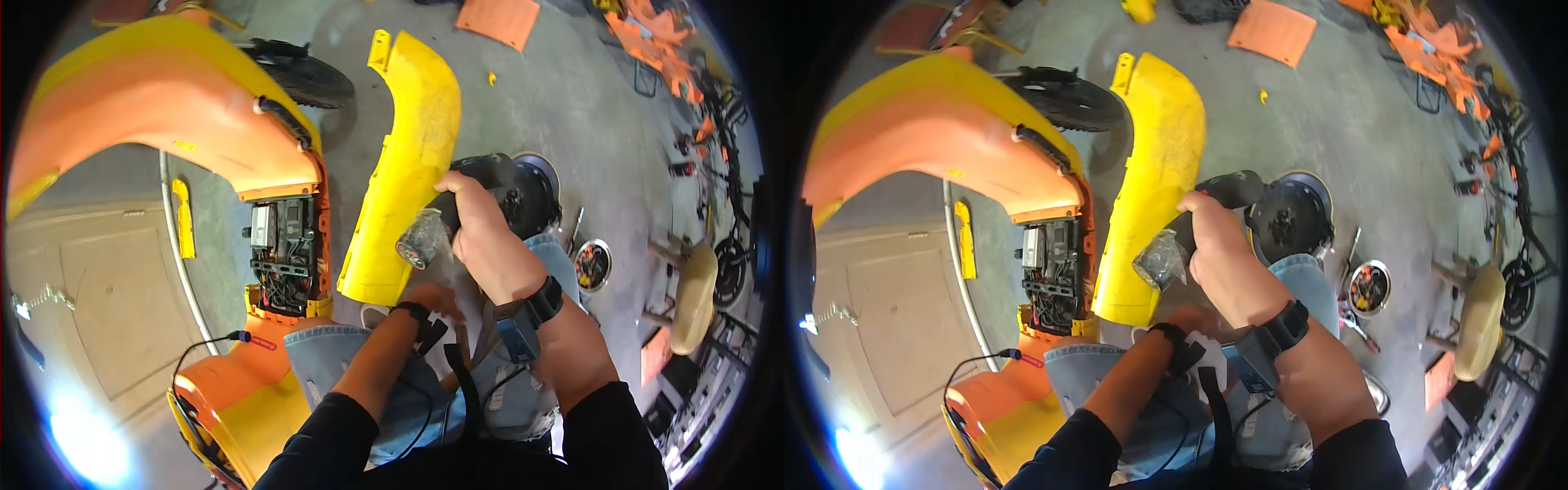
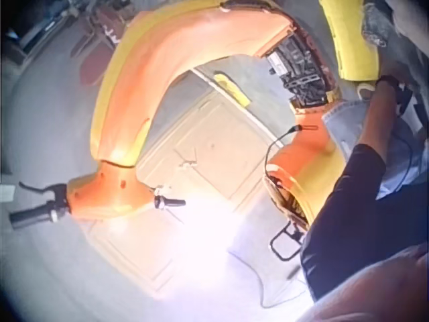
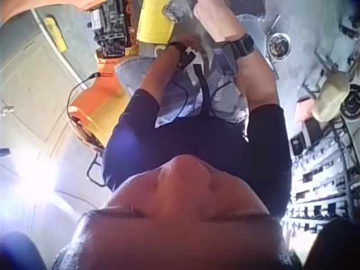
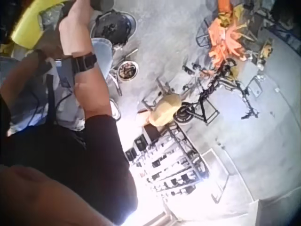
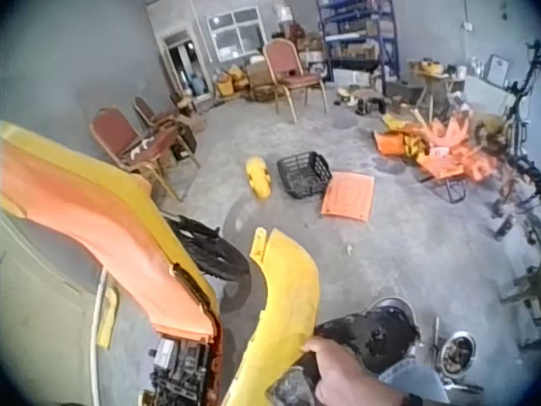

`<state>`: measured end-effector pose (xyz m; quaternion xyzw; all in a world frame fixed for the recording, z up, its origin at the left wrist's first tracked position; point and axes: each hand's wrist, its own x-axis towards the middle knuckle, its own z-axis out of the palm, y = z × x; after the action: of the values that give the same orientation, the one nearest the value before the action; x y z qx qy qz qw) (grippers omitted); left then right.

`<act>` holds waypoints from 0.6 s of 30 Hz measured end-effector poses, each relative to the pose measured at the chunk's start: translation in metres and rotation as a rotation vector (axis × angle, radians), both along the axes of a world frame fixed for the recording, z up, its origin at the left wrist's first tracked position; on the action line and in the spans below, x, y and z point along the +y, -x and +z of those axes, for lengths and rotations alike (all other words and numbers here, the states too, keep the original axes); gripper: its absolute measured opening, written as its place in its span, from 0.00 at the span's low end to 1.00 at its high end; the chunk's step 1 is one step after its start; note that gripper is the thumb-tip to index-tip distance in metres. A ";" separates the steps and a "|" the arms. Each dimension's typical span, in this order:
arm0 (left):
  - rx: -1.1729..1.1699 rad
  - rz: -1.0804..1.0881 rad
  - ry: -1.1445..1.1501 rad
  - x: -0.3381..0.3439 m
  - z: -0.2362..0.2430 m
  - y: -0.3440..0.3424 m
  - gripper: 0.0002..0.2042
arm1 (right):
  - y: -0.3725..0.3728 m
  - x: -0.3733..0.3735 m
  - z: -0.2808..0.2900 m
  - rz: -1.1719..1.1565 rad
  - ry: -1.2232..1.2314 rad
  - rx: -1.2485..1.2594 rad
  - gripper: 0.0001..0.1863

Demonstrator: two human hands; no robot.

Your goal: The recorder is repairing an electric scooter, specifically assembling or disassembling parts of the body and internal components using a power drill.

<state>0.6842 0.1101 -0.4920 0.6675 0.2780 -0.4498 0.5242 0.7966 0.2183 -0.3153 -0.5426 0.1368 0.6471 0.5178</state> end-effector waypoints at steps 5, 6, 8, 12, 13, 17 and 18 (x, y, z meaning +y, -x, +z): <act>-0.120 0.093 -0.022 0.006 -0.006 -0.008 0.28 | -0.003 -0.025 0.003 0.056 -0.120 0.142 0.13; -0.125 0.122 -0.038 0.001 0.003 -0.007 0.28 | -0.006 -0.028 0.005 0.100 -0.215 0.204 0.14; -0.037 0.024 -0.041 0.003 0.032 -0.005 0.28 | -0.009 -0.029 0.008 0.100 -0.174 0.203 0.15; -0.315 -0.018 -0.363 0.002 0.130 0.021 0.23 | -0.018 -0.029 0.006 0.141 -0.198 0.241 0.16; -0.345 0.016 -0.406 0.000 0.162 0.028 0.23 | -0.020 -0.028 0.004 0.139 -0.247 0.286 0.15; -0.364 0.131 -0.535 -0.041 0.318 0.072 0.21 | -0.035 -0.032 -0.001 0.201 -0.342 0.282 0.18; -0.440 0.215 -0.552 -0.053 0.357 0.087 0.20 | -0.037 -0.035 -0.002 0.244 -0.353 0.309 0.18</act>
<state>0.5971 0.0570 -0.1349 0.8316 0.3380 -0.1458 0.4157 0.8338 0.1835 -0.3177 -0.3509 0.0326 0.7939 0.4956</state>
